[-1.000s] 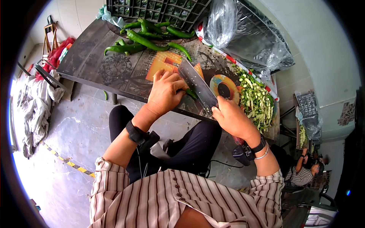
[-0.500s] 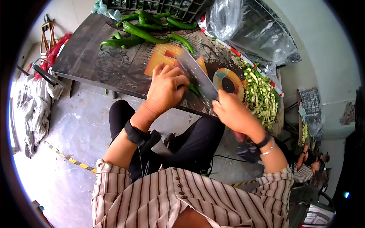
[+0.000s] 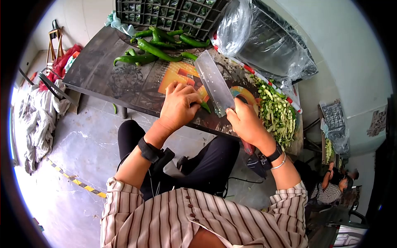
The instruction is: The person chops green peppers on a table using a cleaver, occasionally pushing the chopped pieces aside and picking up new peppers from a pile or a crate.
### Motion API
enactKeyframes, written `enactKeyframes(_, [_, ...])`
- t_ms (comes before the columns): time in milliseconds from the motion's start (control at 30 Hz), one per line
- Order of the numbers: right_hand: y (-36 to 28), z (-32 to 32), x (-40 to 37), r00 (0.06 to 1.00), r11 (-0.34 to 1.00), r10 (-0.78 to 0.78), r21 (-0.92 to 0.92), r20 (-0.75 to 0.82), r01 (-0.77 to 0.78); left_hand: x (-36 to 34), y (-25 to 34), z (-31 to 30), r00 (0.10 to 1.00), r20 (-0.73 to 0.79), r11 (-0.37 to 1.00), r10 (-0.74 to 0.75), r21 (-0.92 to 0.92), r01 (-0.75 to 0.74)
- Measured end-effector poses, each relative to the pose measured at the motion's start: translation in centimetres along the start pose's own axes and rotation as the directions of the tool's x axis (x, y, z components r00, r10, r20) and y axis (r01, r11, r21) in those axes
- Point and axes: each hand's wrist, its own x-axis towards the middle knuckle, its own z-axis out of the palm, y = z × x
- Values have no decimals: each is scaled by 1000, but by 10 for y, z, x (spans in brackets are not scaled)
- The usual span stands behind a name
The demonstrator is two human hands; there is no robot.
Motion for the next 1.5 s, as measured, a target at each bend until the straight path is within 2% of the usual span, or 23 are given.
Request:
enactKeyframes(67, [-2, 2, -2, 994, 987, -111, -116, 10, 111, 0, 0, 0, 1000, -9, 1000, 6, 7, -6])
enactKeyframes(200, [-1, 6, -3, 988, 985, -141, -95, 59, 147, 1, -1, 1, 1000, -18, 1000, 5, -5, -6])
enactKeyframes(267, [-4, 3, -3, 994, 999, -6, -30, 113, 10, 1, -1, 0, 1000, -10, 1000, 3, -13, -3])
enactKeyframes(500, [-8, 2, 11, 971, 999, 26, -41, 236, -17, 1, -1, -2, 1000, 13, 1000, -5, 1, 5])
enactKeyframes(567, [0, 17, 15, 984, 980, -157, -113, 82, 166, 1, 1, -1, 1000, 23, 1000, 6, 7, -6])
enactKeyframes(667, [-1, 21, 32, 983, 970, -178, -160, 47, 183, 0, -1, 0, 1000, 7, 1000, 4, 21, -4])
enactKeyframes(700, [-11, 17, 33, 994, 993, -66, -97, 83, 74, 0, 0, 0, 1000, 12, 1000, -5, 10, 5])
enactKeyframes(833, [0, 17, 30, 998, 998, -65, -24, -18, 64, 0, -3, 2, 999, -44, 1000, 24, 2, -24])
enactKeyframes(1000, [-8, 5, 12, 999, 998, -51, -34, -7, 51, -1, -3, 3, 1000, -22, 1000, 15, 4, -15])
enactKeyframes(1067, [-9, 6, 8, 995, 993, -93, -75, 26, 95, -1, -2, 1, 999, -26, 1000, 21, -10, -21])
enactKeyframes(1100, [-6, 10, 8, 996, 998, -67, 7, 55, 66, -1, -2, 1, 999, -36, 1000, 18, -20, -19])
enactKeyframes(1233, [-9, 13, 7, 996, 1000, -22, 2, 87, 22, -2, -3, -4, 999, -44, 999, 28, -35, -29])
enactKeyframes(1267, [-8, 13, 7, 996, 1000, -26, 2, 86, 26, -2, -1, -6, 999, -40, 998, -22, -62, 19])
enactKeyframes(1333, [-3, 14, 9, 991, 992, -116, -31, 72, 119, -1, 2, -12, 997, -39, 994, -66, -91, 62])
enactKeyframes(1400, [1, 13, 12, 985, 986, -157, -52, 70, 160, -7, -3, -21, 997, -75, 998, -6, 57, 10])
enactKeyframes(1500, [5, 12, 16, 975, 974, -203, -81, 91, 210, -15, -11, -24, 999, -45, 997, -1, 74, 4])
